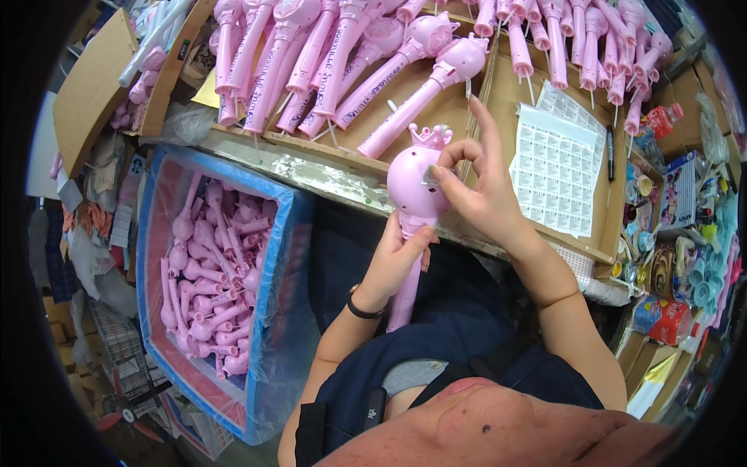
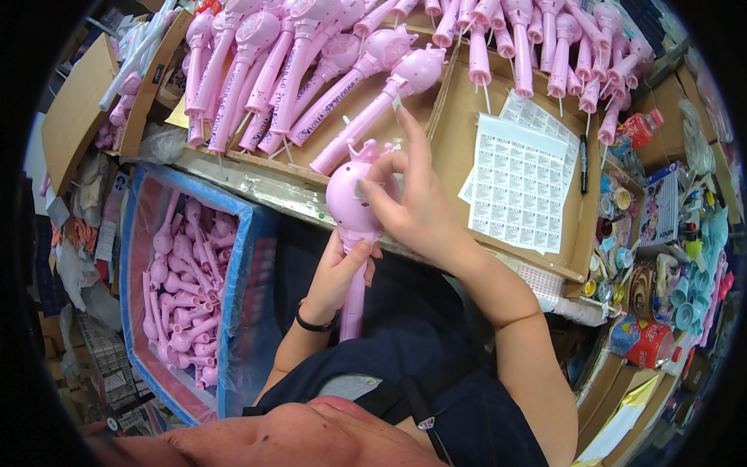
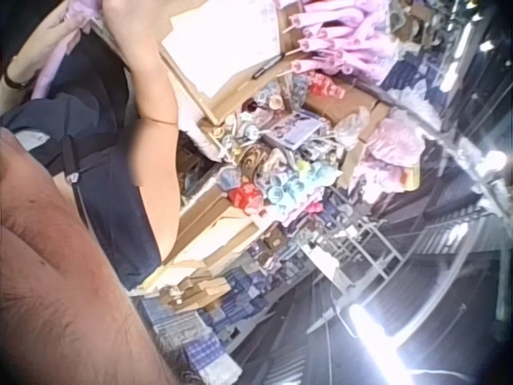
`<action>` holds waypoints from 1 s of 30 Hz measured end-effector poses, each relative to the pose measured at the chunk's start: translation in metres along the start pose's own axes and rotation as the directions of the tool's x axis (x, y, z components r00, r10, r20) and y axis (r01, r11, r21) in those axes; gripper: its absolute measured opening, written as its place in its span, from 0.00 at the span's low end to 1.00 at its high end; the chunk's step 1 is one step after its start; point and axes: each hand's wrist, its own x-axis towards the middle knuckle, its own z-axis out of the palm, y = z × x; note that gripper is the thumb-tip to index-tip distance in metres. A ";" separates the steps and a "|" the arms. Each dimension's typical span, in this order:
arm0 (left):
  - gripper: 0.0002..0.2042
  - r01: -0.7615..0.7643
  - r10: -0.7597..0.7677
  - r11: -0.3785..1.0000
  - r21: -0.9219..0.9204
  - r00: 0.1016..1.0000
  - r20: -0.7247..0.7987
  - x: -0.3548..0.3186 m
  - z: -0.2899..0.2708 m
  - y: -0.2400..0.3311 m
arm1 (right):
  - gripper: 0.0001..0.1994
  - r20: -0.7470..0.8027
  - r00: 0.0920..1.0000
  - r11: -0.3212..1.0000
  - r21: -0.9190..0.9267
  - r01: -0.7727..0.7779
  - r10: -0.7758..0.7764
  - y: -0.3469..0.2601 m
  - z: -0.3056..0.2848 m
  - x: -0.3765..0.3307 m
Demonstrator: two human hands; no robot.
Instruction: The person repeatedly picks up pink plastic wands from a bin, wipes them with a cloth, inserts a small crown piece, and marks the wand with a black marker. They then place the finished wands into a cardboard box. The process is repeated for multiple wands.
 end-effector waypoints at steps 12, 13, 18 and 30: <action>0.18 0.049 -0.049 0.997 -0.054 0.999 0.002 -0.001 -0.004 0.000 | 0.56 -0.402 0.914 0.981 -0.194 -0.018 -0.062 0.026 0.002 0.019; 0.18 0.047 -0.047 0.998 -0.035 0.999 -0.006 0.000 -0.003 0.000 | 0.57 -0.364 0.929 0.997 -0.008 -0.075 0.067 0.027 0.004 0.019; 0.11 -0.027 0.027 0.998 0.060 1.000 -0.007 -0.003 -0.001 -0.008 | 0.55 0.071 0.951 0.920 0.241 -0.309 0.301 0.032 0.008 0.023; 0.37 -0.563 0.512 0.706 -0.430 0.825 -0.240 0.028 0.005 0.056 | 0.55 0.569 0.742 0.934 -0.192 -0.300 0.355 0.007 0.008 -0.091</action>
